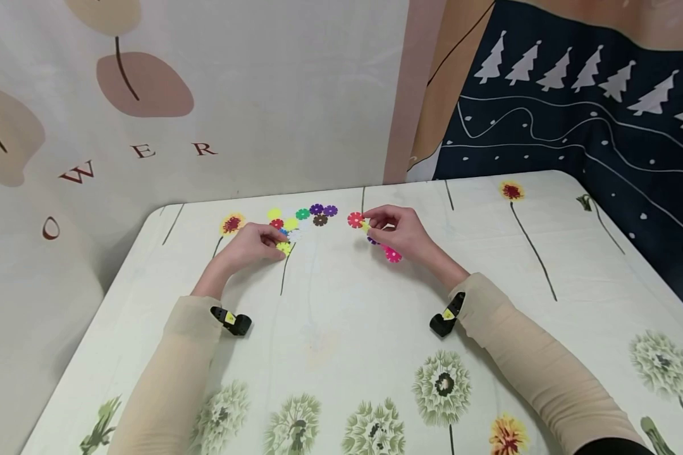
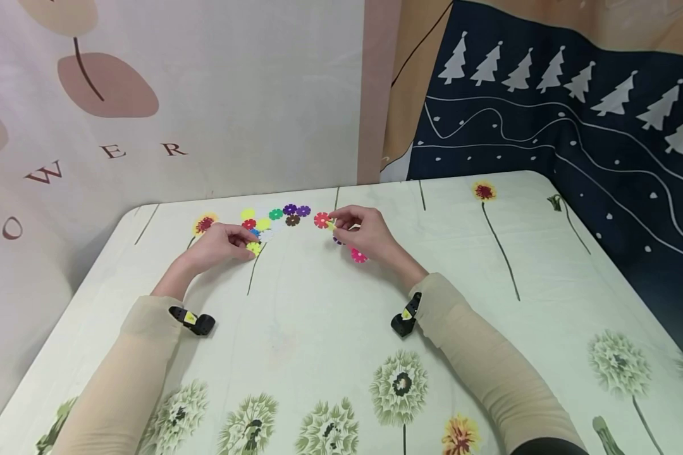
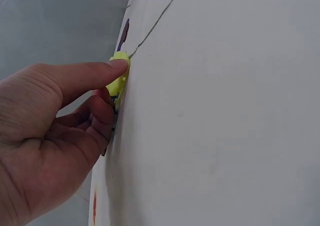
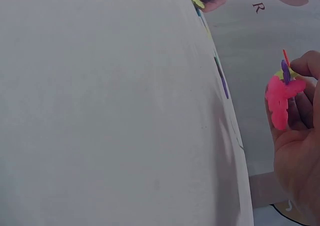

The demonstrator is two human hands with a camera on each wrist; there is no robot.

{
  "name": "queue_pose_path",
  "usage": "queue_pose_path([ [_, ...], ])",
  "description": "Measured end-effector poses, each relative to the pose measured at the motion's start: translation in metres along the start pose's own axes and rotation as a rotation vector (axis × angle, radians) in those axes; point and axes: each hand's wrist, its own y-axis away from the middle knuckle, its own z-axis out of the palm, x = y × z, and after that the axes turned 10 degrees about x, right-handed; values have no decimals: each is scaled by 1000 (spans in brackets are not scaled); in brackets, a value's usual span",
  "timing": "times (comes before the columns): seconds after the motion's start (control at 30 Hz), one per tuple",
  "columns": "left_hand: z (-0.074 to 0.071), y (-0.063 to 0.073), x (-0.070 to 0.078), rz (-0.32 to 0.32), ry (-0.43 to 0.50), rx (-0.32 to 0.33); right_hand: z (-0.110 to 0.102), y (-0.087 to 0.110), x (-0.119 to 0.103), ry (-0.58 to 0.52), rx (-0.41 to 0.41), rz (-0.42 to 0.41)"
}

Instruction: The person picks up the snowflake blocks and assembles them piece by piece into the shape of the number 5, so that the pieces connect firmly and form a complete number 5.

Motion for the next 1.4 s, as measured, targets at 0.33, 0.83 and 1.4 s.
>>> queue_pose_path([
  [0.33, 1, -1, -1, 21, 6, -12, 1, -1, 1, -48, -7, 23],
  [0.83, 0, -1, 2, 9, 20, -3, 5, 1, 0, -29, -1, 7],
  [1.4, 25, -7, 30, 23, 253, -12, 7, 1, -1, 1, 1, -8],
])
